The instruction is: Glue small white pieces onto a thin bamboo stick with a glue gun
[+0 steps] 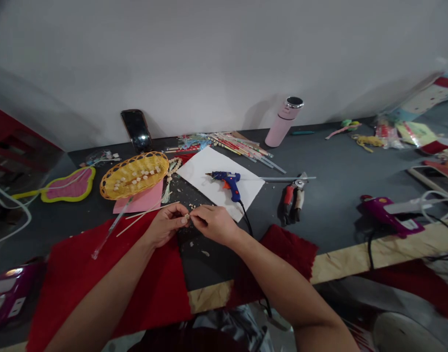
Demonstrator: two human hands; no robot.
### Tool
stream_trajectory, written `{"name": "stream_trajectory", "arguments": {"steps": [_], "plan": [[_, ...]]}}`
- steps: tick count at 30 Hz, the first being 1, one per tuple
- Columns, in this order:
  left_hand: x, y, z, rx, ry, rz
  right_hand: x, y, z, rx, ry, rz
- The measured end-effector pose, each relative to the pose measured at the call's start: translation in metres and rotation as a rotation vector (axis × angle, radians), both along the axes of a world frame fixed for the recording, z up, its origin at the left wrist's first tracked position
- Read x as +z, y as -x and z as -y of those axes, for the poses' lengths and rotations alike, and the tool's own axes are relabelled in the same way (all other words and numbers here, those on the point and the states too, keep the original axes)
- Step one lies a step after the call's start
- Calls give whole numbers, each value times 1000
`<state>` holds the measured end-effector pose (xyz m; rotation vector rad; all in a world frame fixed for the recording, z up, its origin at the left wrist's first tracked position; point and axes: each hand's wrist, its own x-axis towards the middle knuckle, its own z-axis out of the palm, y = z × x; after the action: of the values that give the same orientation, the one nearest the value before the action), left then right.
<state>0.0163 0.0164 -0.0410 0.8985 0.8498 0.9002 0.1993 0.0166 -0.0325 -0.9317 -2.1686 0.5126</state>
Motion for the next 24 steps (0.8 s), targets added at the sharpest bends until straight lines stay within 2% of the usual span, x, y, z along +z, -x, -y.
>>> {"name": "stream_trajectory", "arguments": {"steps": [5,10,15,18,24], "plan": [[4,-1,0,-4,25,5,-1,0,-1,-29,18,-4],[3,0,0,29,77,34,0,-4,-2,-186,207,-165],[-2,2,0,41,72,86,7,-8,-3,-234,377,-348],[1,2,-1,34,79,100,8,-6,-3,-166,392,-403],[3,0,-1,19,75,93,1,2,1,52,352,-233]]}}
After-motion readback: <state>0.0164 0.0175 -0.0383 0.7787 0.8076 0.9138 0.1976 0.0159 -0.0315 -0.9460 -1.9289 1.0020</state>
